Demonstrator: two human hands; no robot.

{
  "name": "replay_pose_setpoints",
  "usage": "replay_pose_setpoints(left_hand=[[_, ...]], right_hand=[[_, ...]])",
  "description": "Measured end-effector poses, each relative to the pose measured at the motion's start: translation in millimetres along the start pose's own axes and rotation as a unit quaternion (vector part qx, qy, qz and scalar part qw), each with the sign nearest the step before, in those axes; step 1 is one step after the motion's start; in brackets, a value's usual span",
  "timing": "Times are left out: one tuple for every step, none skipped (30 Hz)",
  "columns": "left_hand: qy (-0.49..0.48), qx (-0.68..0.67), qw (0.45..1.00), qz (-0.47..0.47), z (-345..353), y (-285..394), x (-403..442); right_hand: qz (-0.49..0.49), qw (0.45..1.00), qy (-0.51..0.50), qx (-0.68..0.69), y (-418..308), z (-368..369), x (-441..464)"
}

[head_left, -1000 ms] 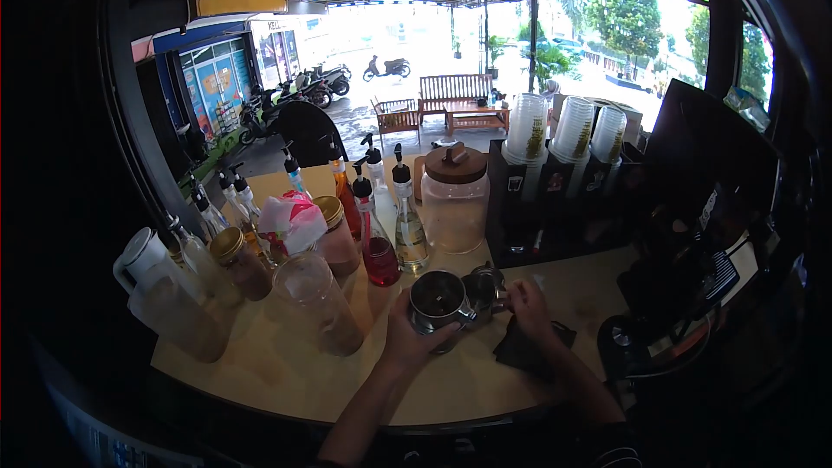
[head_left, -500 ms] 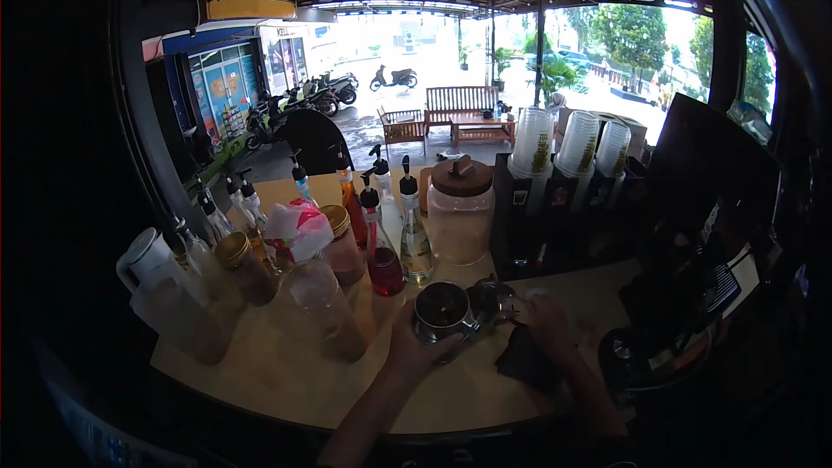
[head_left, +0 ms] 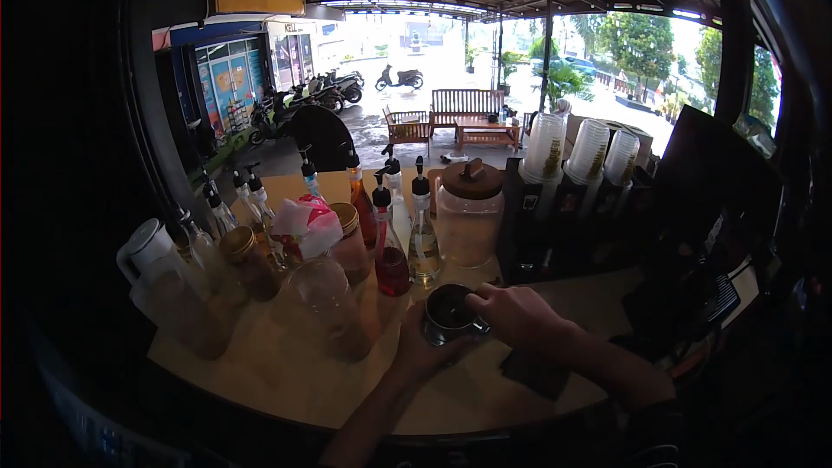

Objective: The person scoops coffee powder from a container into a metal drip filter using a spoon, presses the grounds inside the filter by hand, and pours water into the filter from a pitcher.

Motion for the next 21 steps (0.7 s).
replay_pose_setpoints(left_hand=[[-0.001,-0.033,0.999,-0.014,2.1,-4.3,-0.6],[0.000,-0.066,0.997,-0.029,2.6,-7.2,-1.9],[0.003,-0.066,0.997,-0.030,1.2,-7.3,-2.7],[0.003,-0.045,0.999,-0.021,0.0,-6.4,-2.3],[0.002,-0.025,1.000,-0.012,-0.6,-5.4,-1.8],[0.001,-0.025,1.000,-0.012,-0.5,-4.4,-1.4],[0.001,-0.012,1.000,-0.013,-0.3,-3.0,-0.9],[0.003,0.002,1.000,-0.016,-0.6,-2.4,-1.1],[0.005,0.002,1.000,-0.017,-1.4,-5.4,-1.4],[0.007,0.030,0.999,-0.012,-3.4,-9.8,-2.1],[0.004,0.058,0.998,-0.005,-3.6,-11.5,-2.0],[0.003,0.057,0.998,-0.006,-3.7,-9.6,-2.5],[0.001,0.055,0.998,-0.006,-3.6,-6.4,-1.7],[0.000,0.053,0.999,-0.009,-3.4,-4.6,-1.7],[0.001,0.051,0.999,-0.012,-3.0,-5.4,-2.1],[0.004,0.040,0.999,-0.008,-2.8,-6.3,-2.1],[0.006,0.029,1.000,-0.004,-3.1,-5.9,-1.6],[0.004,0.030,1.000,-0.006,-3.5,-3.6,-1.1],[0.002,0.025,1.000,-0.011,-3.7,-0.8,-0.6],[-0.001,0.018,1.000,-0.018,-3.4,0.6,-1.2],[-0.002,0.017,1.000,-0.024,-3.5,-1.4,-2.3]], right_hand=[[-0.004,1.000,-0.027,0.000,-3.6,-7.0,1.3],[-0.006,1.000,-0.029,0.000,-6.8,-16.8,4.1],[0.008,0.997,-0.073,-0.015,-8.0,-21.8,6.9],[0.023,0.992,-0.117,-0.032,-8.4,-21.9,8.7],[-0.005,0.996,-0.045,-0.072,-11.0,-15.8,10.2],[-0.005,0.996,-0.045,-0.072,-12.8,-13.2,9.7],[-0.007,0.996,-0.057,-0.063,-14.5,-10.8,9.7],[-0.010,0.996,-0.070,-0.053,-16.2,-9.0,10.4],[-0.012,0.996,-0.072,-0.053,-18.5,-9.0,11.4],[-0.004,0.996,-0.072,-0.060,-21.3,-10.8,13.1],[0.009,0.995,-0.069,-0.066,-22.7,-13.6,13.2],[0.010,0.995,-0.069,-0.066,-25.3,-16.9,13.0],[0.025,0.994,-0.098,-0.052,-26.5,-19.0,13.3],[0.040,0.990,-0.128,-0.039,-27.4,-18.8,13.8],[0.039,0.990,-0.132,-0.038,-29.5,-18.1,15.0],[0.046,0.990,-0.120,-0.054,-31.3,-18.0,16.5],[0.053,0.990,-0.106,-0.070,-32.2,-17.9,17.6],[0.054,0.990,-0.107,-0.067,-31.4,-14.5,18.8],[0.045,0.993,-0.092,-0.057,-30.3,-10.4,21.1],[0.037,0.995,-0.078,-0.048,-29.7,-8.5,21.5],[0.028,0.990,-0.134,-0.038,-30.1,-19.4,21.4]])
Point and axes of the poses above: each hand's wrist, its own x-axis towards the middle knuckle, its own z-axis out of the palm, y = z × x, the point moved 4 cm from there along x, towards the middle knuckle, and after that the axes turned 5 degrees about z, right-handed, at the moved point
